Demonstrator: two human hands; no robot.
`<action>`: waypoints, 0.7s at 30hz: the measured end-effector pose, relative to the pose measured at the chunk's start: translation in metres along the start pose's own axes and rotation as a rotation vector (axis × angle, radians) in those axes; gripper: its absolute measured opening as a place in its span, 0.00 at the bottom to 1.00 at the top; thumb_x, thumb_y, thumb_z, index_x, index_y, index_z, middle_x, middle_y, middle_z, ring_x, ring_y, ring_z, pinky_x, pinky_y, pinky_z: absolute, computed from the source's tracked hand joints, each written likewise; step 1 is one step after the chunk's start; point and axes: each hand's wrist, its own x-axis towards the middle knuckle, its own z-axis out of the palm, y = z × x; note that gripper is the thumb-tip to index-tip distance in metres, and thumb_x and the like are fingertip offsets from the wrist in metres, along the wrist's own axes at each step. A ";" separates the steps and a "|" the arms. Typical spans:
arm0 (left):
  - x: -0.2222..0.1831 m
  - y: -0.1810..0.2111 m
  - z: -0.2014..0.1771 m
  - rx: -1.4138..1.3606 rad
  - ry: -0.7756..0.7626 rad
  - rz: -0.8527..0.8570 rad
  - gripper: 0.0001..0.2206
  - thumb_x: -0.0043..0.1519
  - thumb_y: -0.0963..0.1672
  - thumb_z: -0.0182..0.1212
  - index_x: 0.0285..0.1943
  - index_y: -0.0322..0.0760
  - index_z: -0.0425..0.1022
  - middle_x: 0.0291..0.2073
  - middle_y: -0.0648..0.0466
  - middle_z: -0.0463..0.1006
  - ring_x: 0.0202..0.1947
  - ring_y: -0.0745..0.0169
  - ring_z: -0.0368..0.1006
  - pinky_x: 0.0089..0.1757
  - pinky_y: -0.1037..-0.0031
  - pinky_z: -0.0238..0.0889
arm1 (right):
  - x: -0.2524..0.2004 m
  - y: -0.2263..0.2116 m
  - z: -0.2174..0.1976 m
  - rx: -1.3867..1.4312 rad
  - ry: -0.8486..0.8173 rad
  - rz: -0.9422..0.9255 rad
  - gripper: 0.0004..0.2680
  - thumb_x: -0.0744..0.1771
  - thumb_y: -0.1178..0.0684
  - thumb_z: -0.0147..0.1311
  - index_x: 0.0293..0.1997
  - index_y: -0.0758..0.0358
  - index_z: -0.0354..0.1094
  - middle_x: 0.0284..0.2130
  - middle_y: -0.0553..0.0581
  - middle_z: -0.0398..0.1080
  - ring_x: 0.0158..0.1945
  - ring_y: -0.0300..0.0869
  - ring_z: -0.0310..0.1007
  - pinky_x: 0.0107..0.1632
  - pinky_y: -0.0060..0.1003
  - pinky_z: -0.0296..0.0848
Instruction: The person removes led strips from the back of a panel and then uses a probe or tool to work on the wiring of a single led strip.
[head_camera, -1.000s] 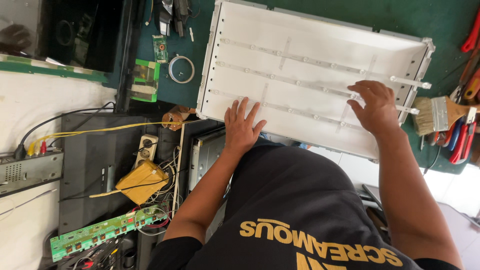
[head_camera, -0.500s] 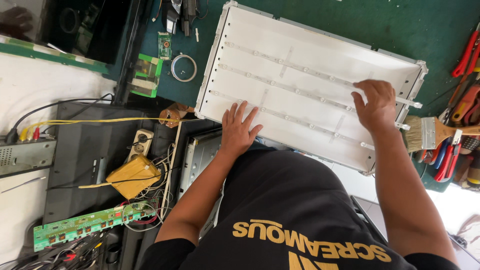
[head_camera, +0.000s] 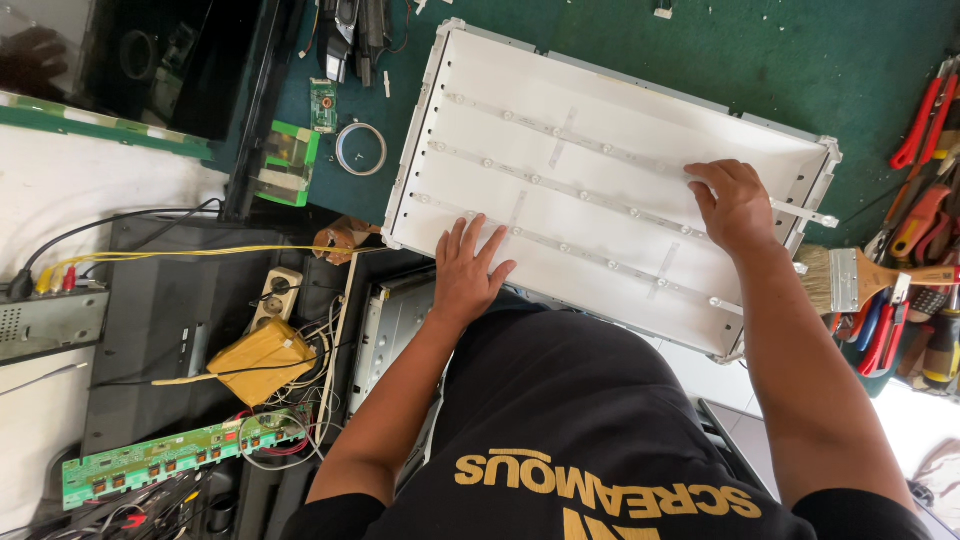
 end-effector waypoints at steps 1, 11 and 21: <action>0.000 0.000 0.000 0.011 0.007 0.001 0.28 0.72 0.62 0.50 0.77 0.56 0.70 0.76 0.47 0.63 0.75 0.34 0.58 0.68 0.41 0.49 | 0.001 0.001 0.000 0.010 -0.004 0.011 0.09 0.71 0.61 0.66 0.57 0.58 0.80 0.43 0.55 0.78 0.47 0.46 0.81 0.51 0.38 0.81; -0.001 0.000 0.003 0.018 -0.005 -0.010 0.28 0.72 0.62 0.49 0.77 0.57 0.70 0.76 0.49 0.63 0.76 0.36 0.58 0.68 0.41 0.50 | 0.015 0.001 -0.005 0.053 0.007 0.017 0.09 0.71 0.63 0.66 0.58 0.61 0.80 0.43 0.58 0.77 0.47 0.46 0.80 0.51 0.37 0.81; -0.001 0.001 0.001 0.009 -0.004 -0.015 0.28 0.73 0.62 0.47 0.78 0.59 0.69 0.76 0.50 0.62 0.77 0.38 0.56 0.68 0.42 0.49 | 0.016 -0.001 -0.003 0.049 -0.012 0.045 0.09 0.72 0.63 0.67 0.59 0.61 0.80 0.44 0.58 0.78 0.48 0.46 0.80 0.52 0.36 0.81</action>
